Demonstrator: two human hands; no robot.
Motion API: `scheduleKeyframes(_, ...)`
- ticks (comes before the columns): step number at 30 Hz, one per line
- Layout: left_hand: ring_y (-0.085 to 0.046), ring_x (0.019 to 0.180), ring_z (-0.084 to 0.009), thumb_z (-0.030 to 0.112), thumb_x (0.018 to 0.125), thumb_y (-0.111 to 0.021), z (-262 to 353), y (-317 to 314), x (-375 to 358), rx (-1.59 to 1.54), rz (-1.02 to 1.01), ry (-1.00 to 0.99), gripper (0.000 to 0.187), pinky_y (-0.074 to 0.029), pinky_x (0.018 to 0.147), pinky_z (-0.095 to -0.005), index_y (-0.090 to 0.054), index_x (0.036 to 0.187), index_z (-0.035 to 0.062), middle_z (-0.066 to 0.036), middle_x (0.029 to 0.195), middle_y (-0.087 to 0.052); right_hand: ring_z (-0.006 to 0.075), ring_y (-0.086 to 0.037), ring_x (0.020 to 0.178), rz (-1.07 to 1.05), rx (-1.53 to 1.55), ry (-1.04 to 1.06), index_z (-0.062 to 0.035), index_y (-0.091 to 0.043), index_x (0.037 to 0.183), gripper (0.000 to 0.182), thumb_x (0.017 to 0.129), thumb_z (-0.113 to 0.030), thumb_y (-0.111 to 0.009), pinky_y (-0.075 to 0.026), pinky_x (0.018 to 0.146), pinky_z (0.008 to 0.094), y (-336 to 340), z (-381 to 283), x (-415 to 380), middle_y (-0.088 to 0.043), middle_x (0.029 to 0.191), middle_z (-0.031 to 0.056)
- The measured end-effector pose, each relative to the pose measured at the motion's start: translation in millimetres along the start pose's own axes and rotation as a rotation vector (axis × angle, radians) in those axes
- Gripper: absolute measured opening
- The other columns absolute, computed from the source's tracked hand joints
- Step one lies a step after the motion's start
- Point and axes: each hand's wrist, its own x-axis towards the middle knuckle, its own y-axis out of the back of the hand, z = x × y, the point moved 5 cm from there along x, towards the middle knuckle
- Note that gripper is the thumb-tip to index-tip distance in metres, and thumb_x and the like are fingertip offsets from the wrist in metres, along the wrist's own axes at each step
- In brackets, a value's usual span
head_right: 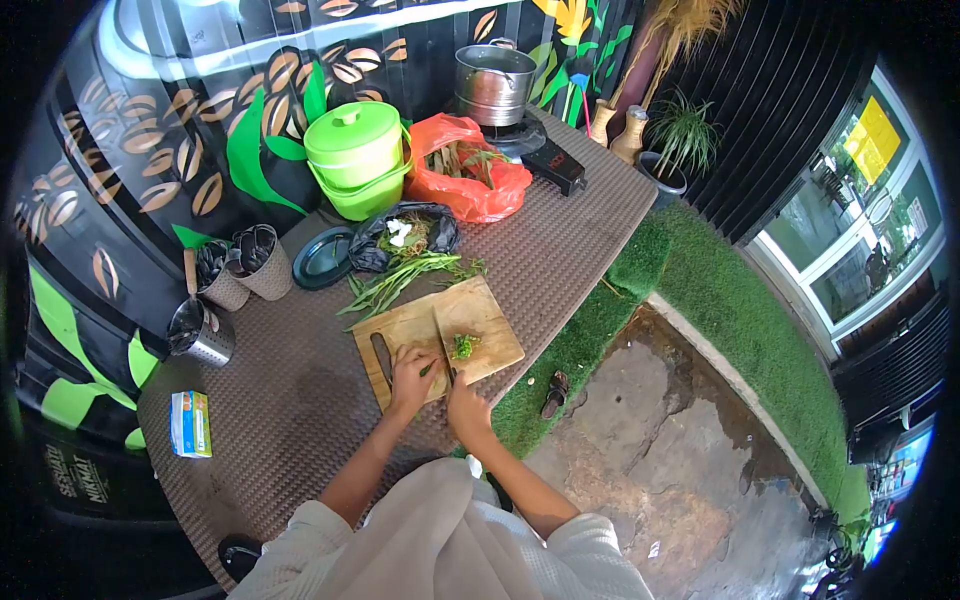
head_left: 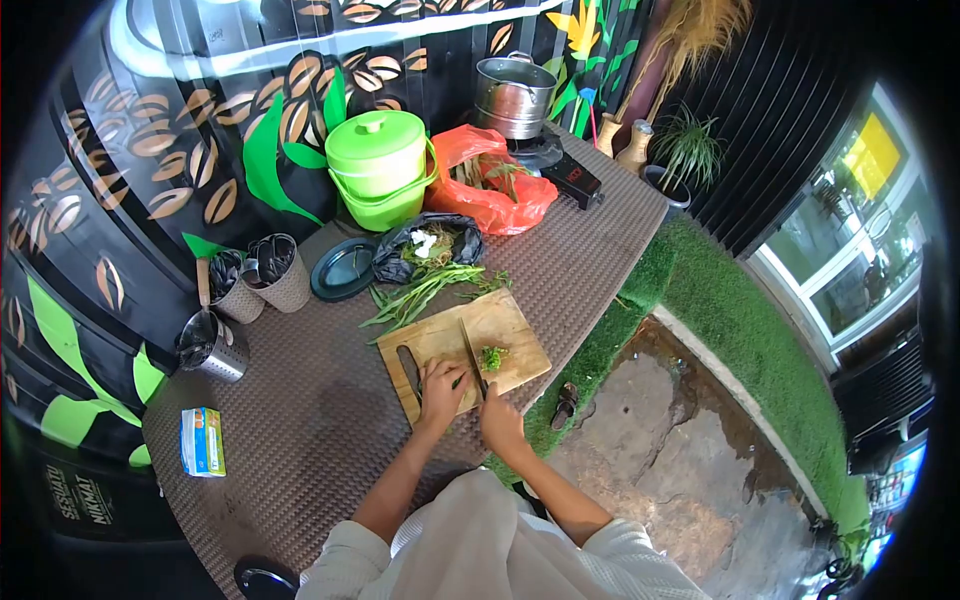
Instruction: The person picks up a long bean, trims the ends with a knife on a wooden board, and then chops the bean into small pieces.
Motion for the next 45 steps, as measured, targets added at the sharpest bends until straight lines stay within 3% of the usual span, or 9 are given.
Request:
scheduleKeyframes(3, -0.051, 0.092, -0.0244, 0.013, 0.08, -0.065, 1, 0, 0, -0.045, -0.054, 0.046, 0.015, -0.036, 0.083, -0.0383, -0.07, 0.09, 0.0024, -0.007, 0.089, -0.063, 0.0477, -0.061, 0.077, 0.004, -0.013, 0.031, 0.0014, -0.037, 0.106, 0.03, 0.093, -0.024, -0.044, -0.047, 0.068, 0.0555, 9, -1, 12, -0.061, 0.08, 0.0292)
scheduleKeyframes(12, -0.052, 0.088, -0.0256, 0.011, 0.077, -0.067, 4, 3, 1, 0.002, -0.03, 0.021, 0.013, -0.039, 0.081, -0.036, -0.071, 0.088, 0.0031, -0.007, 0.083, -0.062, 0.0477, -0.061, 0.08, -0.038, -0.033, -0.044, 0.0009, -0.035, 0.109, 0.033, 0.094, -0.027, -0.042, -0.048, 0.071, 0.0548, 1, -10, -18, -0.062, 0.083, 0.0298)
scheduleKeyframes(14, -0.052, 0.086, -0.0258, 0.011, 0.077, -0.067, 4, 4, 3, -0.006, -0.017, 0.02, 0.013, -0.039, 0.08, -0.0363, -0.071, 0.087, 0.0031, -0.008, 0.082, -0.062, 0.0417, -0.064, 0.08, -0.063, -0.089, 0.011, 0.0024, -0.034, 0.116, 0.036, 0.091, -0.021, -0.045, -0.052, 0.068, 0.0496, 0, -14, 0, -0.063, 0.082, 0.0276)
scheduleKeyframes(18, -0.053, 0.082, -0.0262, 0.008, 0.076, -0.068, -3, 1, 0, -0.103, 0.016, 0.049, 0.011, -0.04, 0.076, -0.0369, -0.071, 0.086, 0.0033, -0.008, 0.08, -0.063, 0.0416, -0.064, 0.08, -0.049, -0.061, 0.015, 0.0024, -0.033, 0.118, 0.037, 0.092, -0.022, -0.043, -0.052, 0.067, 0.0492, 11, -13, 11, -0.064, 0.083, 0.0272)
scheduleKeyframes(20, -0.052, 0.081, -0.0263, 0.007, 0.075, -0.068, -8, -1, 0, -0.173, 0.017, 0.101, 0.01, -0.041, 0.075, -0.037, -0.071, 0.085, 0.0033, -0.009, 0.08, -0.063, 0.0479, -0.061, 0.079, -0.008, 0.029, 0.003, 0.0023, -0.035, 0.109, 0.033, 0.094, -0.026, -0.041, -0.048, 0.07, 0.0546, 17, -14, -3, -0.061, 0.08, 0.0311)
scheduleKeyframes(27, -0.051, 0.083, -0.0274, 0.004, 0.073, -0.069, 0, 5, 4, -0.097, 0.028, 0.056, 0.009, -0.043, 0.076, -0.036, -0.07, 0.082, 0.002, -0.01, 0.082, -0.064, 0.0474, -0.061, 0.077, -0.058, 0.003, -0.029, 0.0026, -0.036, 0.11, 0.032, 0.094, -0.025, -0.042, -0.048, 0.069, 0.0545, 2, -18, 0, -0.062, 0.08, 0.0302)
scheduleKeyframes(33, -0.05, 0.086, -0.028, 0.006, 0.071, -0.069, 1, 3, 3, -0.08, 0.053, 0.022, 0.011, -0.043, 0.077, -0.0364, -0.069, 0.081, 0.002, -0.009, 0.082, -0.061, 0.0471, -0.061, 0.076, -0.04, 0.068, 0.08, 0.0022, -0.037, 0.111, 0.033, 0.094, -0.025, -0.043, -0.047, 0.069, 0.0554, 14, -13, 1, -0.062, 0.081, 0.0304)
scheduleKeyframes(39, -0.05, 0.087, -0.0269, 0.005, 0.069, -0.069, 0, 5, 4, -0.11, 0.088, 0.053, 0.01, -0.043, 0.078, -0.0354, -0.068, 0.079, 0.0029, -0.008, 0.082, -0.06, 0.0479, -0.06, 0.079, -0.049, 0.023, -0.044, 0.002, -0.036, 0.112, 0.034, 0.094, -0.026, -0.043, -0.047, 0.07, 0.0557, -1, -13, -12, -0.061, 0.079, 0.0307)
scheduleKeyframes(45, -0.05, 0.085, -0.0267, 0.005, 0.069, -0.071, 0, 8, 4, -0.153, 0.092, 0.059, 0.01, -0.043, 0.077, -0.0351, -0.071, 0.079, 0.0042, -0.008, 0.082, -0.063, 0.0468, -0.061, 0.079, -0.041, 0.021, 0.047, 0.0015, -0.036, 0.11, 0.032, 0.093, -0.025, -0.042, -0.047, 0.07, 0.0557, 14, -12, 12, -0.061, 0.079, 0.0305)
